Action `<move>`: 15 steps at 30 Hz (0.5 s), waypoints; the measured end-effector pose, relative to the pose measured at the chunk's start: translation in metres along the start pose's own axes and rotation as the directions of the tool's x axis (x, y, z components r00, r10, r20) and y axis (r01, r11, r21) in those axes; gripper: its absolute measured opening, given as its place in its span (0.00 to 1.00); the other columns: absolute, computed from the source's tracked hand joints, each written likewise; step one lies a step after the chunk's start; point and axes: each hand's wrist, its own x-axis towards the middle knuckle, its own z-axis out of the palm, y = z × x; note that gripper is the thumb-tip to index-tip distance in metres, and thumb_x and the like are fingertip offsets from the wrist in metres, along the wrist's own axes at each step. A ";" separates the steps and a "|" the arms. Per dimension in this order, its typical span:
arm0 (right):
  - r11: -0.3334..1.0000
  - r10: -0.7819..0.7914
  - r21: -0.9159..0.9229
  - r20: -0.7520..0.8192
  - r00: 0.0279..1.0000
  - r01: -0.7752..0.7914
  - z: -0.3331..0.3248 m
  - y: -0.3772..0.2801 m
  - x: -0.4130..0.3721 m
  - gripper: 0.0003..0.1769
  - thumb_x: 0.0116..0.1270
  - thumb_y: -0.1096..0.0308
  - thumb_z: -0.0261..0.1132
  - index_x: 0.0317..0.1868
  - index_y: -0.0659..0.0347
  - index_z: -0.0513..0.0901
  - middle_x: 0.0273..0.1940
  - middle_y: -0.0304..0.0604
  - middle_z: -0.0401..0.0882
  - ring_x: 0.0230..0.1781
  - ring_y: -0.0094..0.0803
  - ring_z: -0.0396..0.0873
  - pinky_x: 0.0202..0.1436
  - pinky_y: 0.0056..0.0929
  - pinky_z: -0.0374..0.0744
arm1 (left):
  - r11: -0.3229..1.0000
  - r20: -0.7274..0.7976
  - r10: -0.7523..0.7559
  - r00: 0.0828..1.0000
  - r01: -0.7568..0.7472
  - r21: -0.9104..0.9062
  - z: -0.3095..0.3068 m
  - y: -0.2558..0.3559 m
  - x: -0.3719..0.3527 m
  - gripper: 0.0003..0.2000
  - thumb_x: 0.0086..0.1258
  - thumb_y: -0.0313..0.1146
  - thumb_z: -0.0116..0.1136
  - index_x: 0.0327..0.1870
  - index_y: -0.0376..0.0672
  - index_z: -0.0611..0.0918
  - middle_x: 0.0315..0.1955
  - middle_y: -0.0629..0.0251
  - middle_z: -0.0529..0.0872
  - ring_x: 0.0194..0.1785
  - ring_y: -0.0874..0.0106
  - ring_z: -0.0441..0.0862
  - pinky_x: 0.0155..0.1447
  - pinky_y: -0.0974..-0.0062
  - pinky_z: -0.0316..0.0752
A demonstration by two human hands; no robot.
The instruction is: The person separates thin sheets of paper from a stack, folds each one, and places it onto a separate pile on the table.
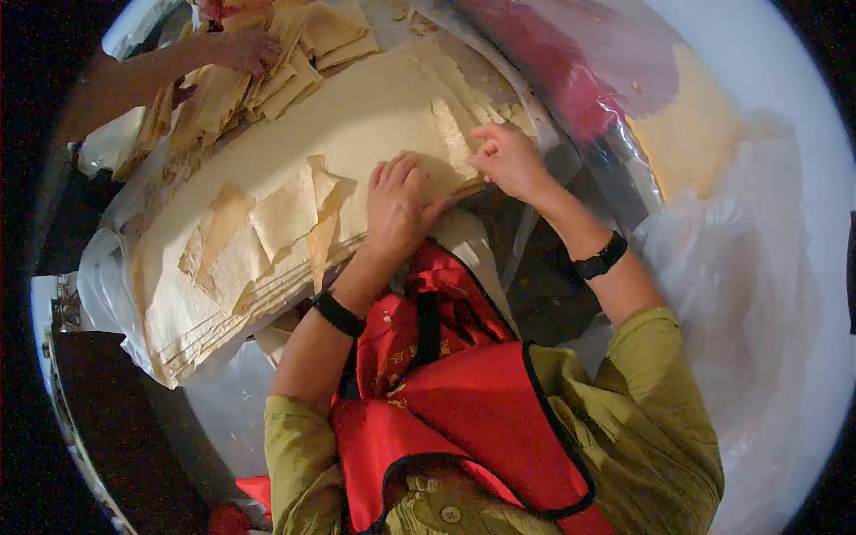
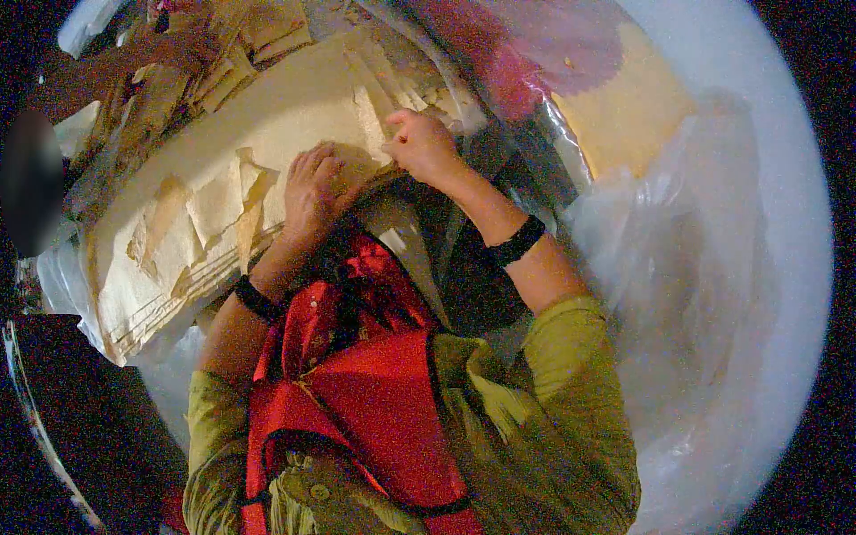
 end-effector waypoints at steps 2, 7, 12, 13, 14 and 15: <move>1.000 -0.024 -0.013 -0.012 1.000 0.023 0.001 0.002 0.004 0.22 0.49 0.70 0.64 0.46 0.67 0.72 0.22 0.43 0.78 0.19 0.26 0.75 0.24 0.26 0.73 | 1.000 0.008 -0.008 1.000 0.008 -0.020 0.003 0.003 0.003 0.19 0.45 0.38 0.64 0.37 0.40 0.75 0.44 0.56 0.74 0.54 0.58 0.68 0.58 0.58 0.59; 0.994 0.001 0.111 0.026 1.000 -0.004 0.001 -0.011 0.006 0.21 0.52 0.71 0.63 0.47 0.67 0.71 0.21 0.38 0.76 0.17 0.21 0.71 0.22 0.20 0.70 | 0.997 -0.031 -0.020 0.999 0.018 -0.080 0.019 0.008 0.009 0.15 0.46 0.36 0.62 0.35 0.42 0.75 0.43 0.59 0.75 0.52 0.59 0.69 0.57 0.59 0.60; 0.964 0.055 0.262 -0.017 0.998 -0.048 0.001 -0.016 0.006 0.18 0.54 0.68 0.61 0.45 0.65 0.72 0.26 0.45 0.79 0.19 0.25 0.76 0.23 0.24 0.74 | 0.921 -0.090 -0.306 0.948 0.270 -0.280 0.022 0.008 0.014 0.06 0.52 0.30 0.55 0.30 0.41 0.75 0.31 0.63 0.77 0.38 0.62 0.75 0.43 0.67 0.69; 0.960 0.026 0.279 -0.059 0.998 -0.009 0.001 -0.019 0.005 0.16 0.55 0.68 0.60 0.44 0.65 0.73 0.27 0.46 0.79 0.20 0.26 0.76 0.24 0.25 0.74 | 0.841 -0.097 -0.431 0.897 0.360 -0.404 0.016 0.009 0.017 0.04 0.53 0.29 0.54 0.28 0.40 0.75 0.28 0.64 0.78 0.35 0.64 0.76 0.39 0.69 0.71; 0.954 -0.001 0.297 -0.102 0.995 0.032 0.001 -0.021 0.002 0.15 0.56 0.68 0.59 0.43 0.65 0.73 0.28 0.47 0.79 0.21 0.28 0.77 0.25 0.26 0.75 | 0.639 -0.067 -0.608 0.791 0.438 -0.632 0.009 0.009 0.019 0.03 0.54 0.28 0.52 0.28 0.40 0.74 0.26 0.66 0.77 0.32 0.68 0.75 0.37 0.72 0.70; 0.946 -0.027 0.315 -0.147 0.989 0.072 0.002 -0.024 0.000 0.14 0.57 0.68 0.59 0.43 0.65 0.74 0.28 0.48 0.79 0.23 0.29 0.77 0.26 0.27 0.75 | 0.380 0.018 -0.747 0.665 0.448 -0.809 0.000 0.008 0.022 0.02 0.56 0.28 0.50 0.27 0.40 0.74 0.24 0.67 0.75 0.29 0.71 0.74 0.34 0.75 0.69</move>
